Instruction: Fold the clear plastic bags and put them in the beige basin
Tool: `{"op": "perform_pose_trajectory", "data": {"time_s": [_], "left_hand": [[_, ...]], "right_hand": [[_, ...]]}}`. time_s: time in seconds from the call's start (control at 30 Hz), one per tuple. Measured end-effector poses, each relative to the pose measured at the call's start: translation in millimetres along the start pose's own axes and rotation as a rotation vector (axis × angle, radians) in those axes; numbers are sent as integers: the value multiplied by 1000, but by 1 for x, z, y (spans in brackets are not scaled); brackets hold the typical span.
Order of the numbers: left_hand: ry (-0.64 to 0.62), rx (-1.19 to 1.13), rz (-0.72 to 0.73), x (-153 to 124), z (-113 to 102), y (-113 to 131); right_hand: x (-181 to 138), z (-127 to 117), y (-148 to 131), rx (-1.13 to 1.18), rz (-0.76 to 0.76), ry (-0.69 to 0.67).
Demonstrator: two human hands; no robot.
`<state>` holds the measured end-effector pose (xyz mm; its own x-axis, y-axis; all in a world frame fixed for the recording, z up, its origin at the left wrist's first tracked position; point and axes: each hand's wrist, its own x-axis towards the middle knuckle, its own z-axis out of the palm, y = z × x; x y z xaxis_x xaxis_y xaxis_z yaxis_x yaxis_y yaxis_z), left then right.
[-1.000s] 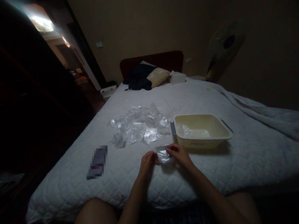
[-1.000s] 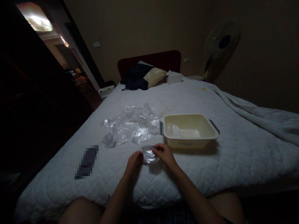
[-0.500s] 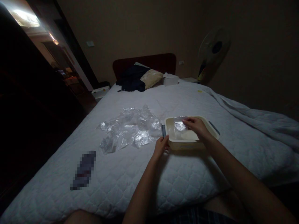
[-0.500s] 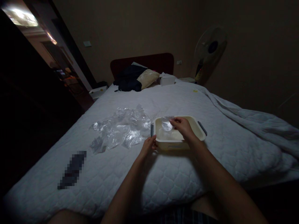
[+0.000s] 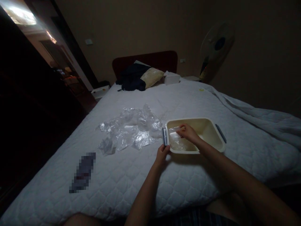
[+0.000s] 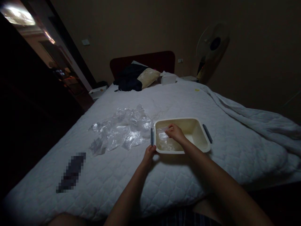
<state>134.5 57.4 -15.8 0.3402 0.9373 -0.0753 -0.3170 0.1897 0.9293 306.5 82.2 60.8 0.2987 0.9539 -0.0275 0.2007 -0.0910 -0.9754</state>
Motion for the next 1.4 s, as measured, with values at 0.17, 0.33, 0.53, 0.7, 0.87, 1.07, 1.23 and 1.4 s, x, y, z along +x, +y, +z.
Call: {"op": "perform_pose_trajectory", "data": {"time_s": [0.17,0.33,0.53,0.7,0.87,1.07,1.23,1.4], "left_hand": [[-22,-10,33,-1,-1,-5],[-24,-2,25,1,-3,-5],[-27,33,22,3,-4,-6],[-38,34,18,4,-3,-6],[-35,36,16,5,-3,-5],[-49,54,34,6,-3,-4],[-51,60,16,6,-2,-3],[-39,66,16,7,-2,-3]], "right_hand": [[2,-5,10,-487,-254,119],[1,-4,1,-796,-487,139],[-1,4,-3,-832,-522,-143],[-2,7,3,-1029,-455,-300],[2,11,5,-1147,-410,-409],[10,20,9,-1209,-369,-511],[15,23,15,-1214,-329,-558],[20,24,23,-1159,-320,-551]]}}
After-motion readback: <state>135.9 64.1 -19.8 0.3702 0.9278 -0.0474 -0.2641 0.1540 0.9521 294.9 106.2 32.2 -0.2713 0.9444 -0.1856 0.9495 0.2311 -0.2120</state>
